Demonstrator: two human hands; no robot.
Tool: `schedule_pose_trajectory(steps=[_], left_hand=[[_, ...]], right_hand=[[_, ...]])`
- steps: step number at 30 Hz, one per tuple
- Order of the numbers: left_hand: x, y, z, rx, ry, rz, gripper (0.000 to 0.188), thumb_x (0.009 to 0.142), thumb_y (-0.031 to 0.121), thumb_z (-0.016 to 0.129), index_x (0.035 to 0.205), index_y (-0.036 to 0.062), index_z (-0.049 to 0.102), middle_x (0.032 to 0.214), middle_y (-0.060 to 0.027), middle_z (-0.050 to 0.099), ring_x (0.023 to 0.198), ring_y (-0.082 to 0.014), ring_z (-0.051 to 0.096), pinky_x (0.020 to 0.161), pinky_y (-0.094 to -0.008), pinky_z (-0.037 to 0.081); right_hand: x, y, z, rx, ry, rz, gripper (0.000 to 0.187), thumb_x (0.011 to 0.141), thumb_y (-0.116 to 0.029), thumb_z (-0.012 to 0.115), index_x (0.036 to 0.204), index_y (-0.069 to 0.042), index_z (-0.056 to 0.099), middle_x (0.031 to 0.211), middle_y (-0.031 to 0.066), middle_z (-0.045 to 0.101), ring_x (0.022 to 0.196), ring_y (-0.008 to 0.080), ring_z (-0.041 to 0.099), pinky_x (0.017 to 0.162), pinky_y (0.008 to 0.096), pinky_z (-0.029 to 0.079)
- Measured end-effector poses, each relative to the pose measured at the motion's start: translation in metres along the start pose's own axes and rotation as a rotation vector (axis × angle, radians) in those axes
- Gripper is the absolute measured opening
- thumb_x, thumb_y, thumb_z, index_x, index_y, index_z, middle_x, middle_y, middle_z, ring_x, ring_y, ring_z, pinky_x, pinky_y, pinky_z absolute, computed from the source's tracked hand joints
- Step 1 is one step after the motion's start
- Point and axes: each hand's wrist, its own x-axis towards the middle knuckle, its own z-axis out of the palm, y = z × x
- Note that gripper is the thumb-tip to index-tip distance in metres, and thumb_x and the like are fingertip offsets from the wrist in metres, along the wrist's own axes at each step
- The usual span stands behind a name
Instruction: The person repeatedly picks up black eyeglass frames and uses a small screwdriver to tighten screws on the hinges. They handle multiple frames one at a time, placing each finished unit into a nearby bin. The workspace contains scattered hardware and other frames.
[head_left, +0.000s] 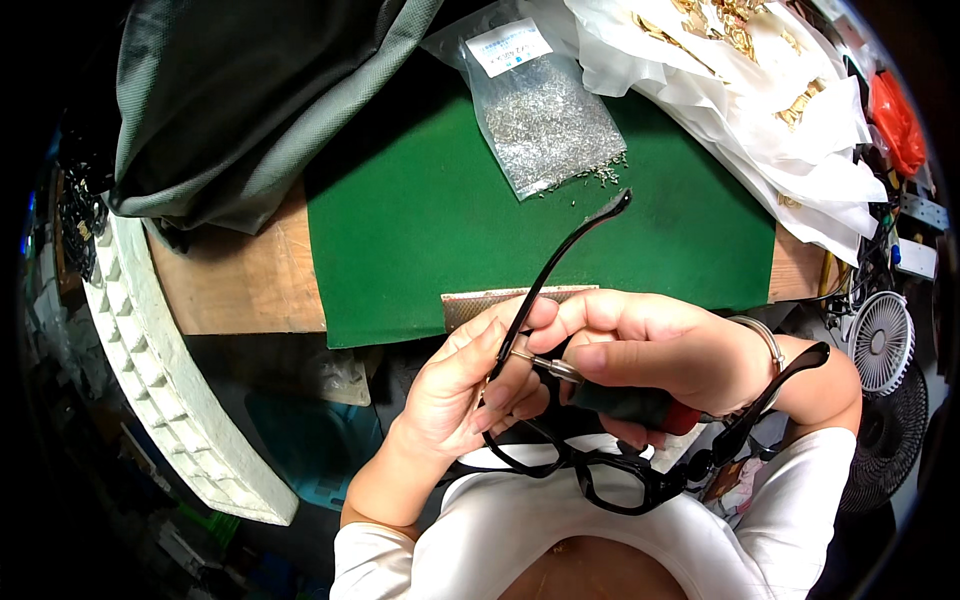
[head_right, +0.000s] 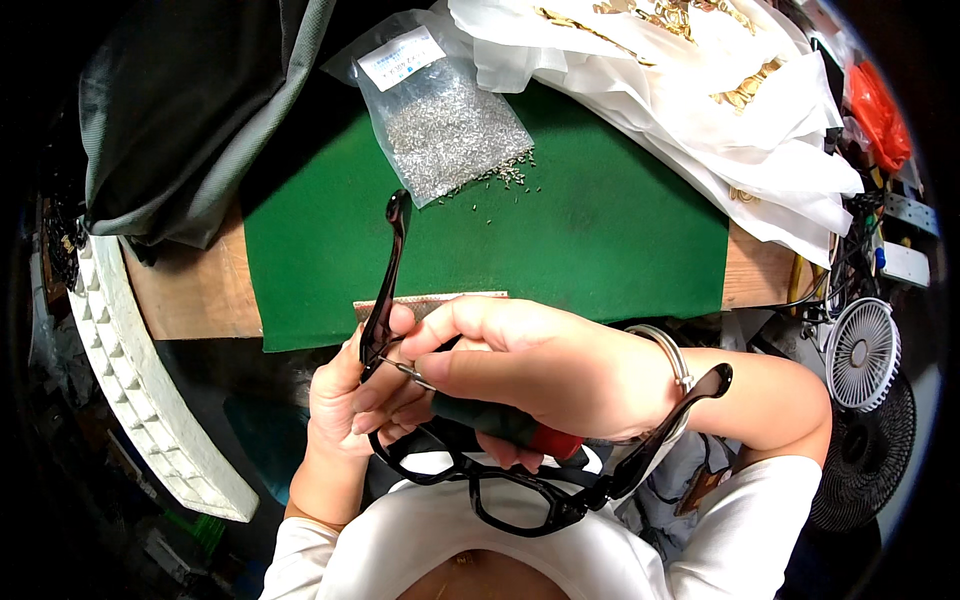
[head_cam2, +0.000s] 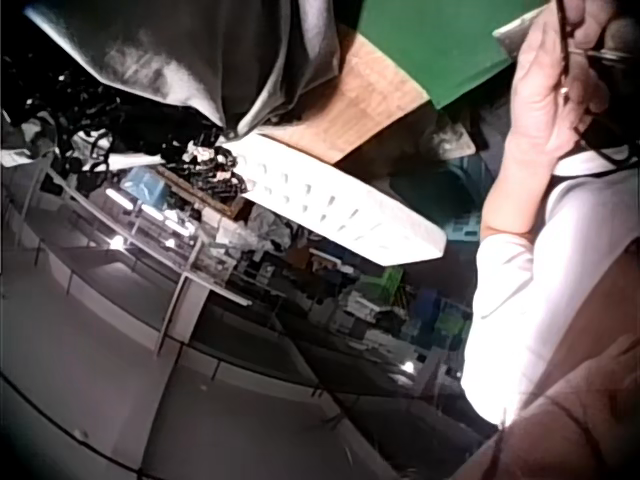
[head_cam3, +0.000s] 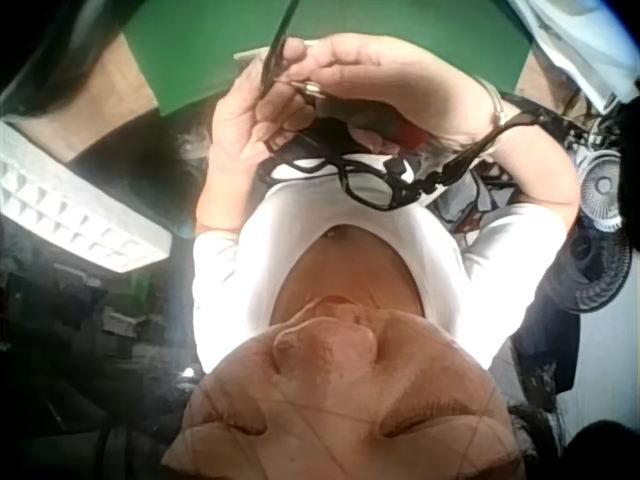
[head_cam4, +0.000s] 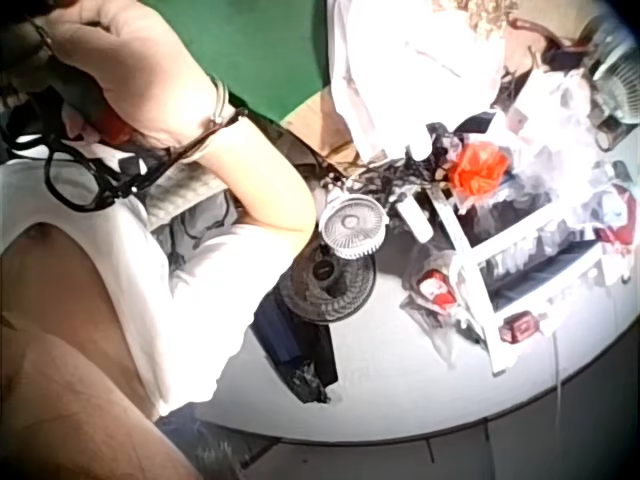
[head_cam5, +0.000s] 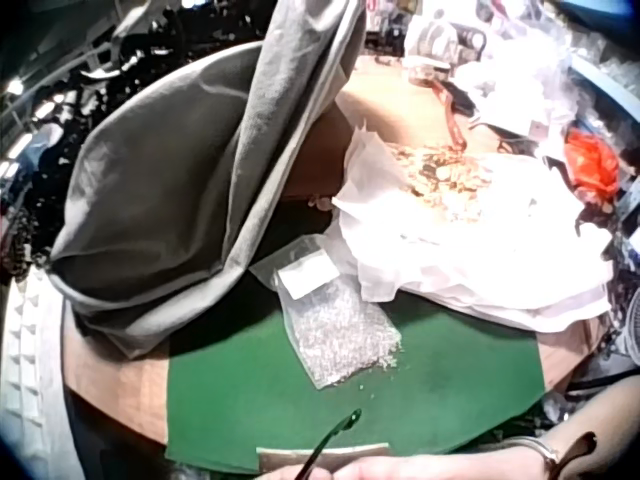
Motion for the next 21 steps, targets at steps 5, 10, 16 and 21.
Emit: schedule_pose_trajectory(steps=[5, 10, 16, 21], left_hand=[[0.004, -0.003, -0.007, 0.011, -0.04, 0.021, 0.039, 0.09, 0.028, 0.041, 0.119, 0.0027, 0.041, 0.052, 0.0017, 0.044, 0.037, -0.0043, 0.035, 0.048, -0.0199, 0.035], [0.006, -0.004, -0.006, 0.006, 0.011, -0.008, 0.039, 0.09, 0.028, 0.041, 0.118, 0.0016, 0.041, 0.053, 0.0016, 0.044, 0.038, -0.0045, 0.035, 0.045, -0.0188, 0.033], [-0.003, 0.004, 0.007, 0.141, -0.022, 0.071, 0.034, 0.093, 0.029, 0.03, 0.105, 0.0028, 0.049, 0.047, 0.0047, 0.04, 0.033, -0.0043, 0.032, 0.04, -0.0197, 0.03], [0.007, 0.002, 0.013, 0.158, -0.055, 0.074, 0.032, 0.092, 0.031, 0.032, 0.08, 0.0039, 0.044, 0.049, 0.0012, 0.042, 0.034, -0.0077, 0.036, 0.043, -0.021, 0.033]], right_hand=[[0.001, 0.003, 0.0, 0.013, 0.059, -0.025, 0.025, 0.088, -0.021, 0.041, 0.105, -0.003, 0.04, 0.074, 0.0032, 0.055, 0.045, 0.0067, 0.048, 0.032, 0.0174, 0.035], [0.001, 0.01, -0.007, -0.029, 0.048, -0.016, 0.028, 0.087, -0.021, 0.044, 0.108, -0.003, 0.039, 0.068, 0.0024, 0.052, 0.046, 0.0063, 0.047, 0.034, 0.0177, 0.036], [-0.015, -0.002, -0.025, -0.547, -0.016, -0.137, 0.028, 0.087, -0.022, 0.047, 0.108, -0.004, 0.047, 0.073, 0.0054, 0.054, 0.053, 0.0102, 0.053, 0.047, 0.0228, 0.044], [0.004, 0.011, -0.049, -1.528, 0.82, -0.691, 0.027, 0.076, -0.011, 0.058, 0.102, -0.006, 0.053, 0.083, 0.0127, 0.048, 0.065, 0.0282, 0.055, 0.057, 0.0336, 0.046]])
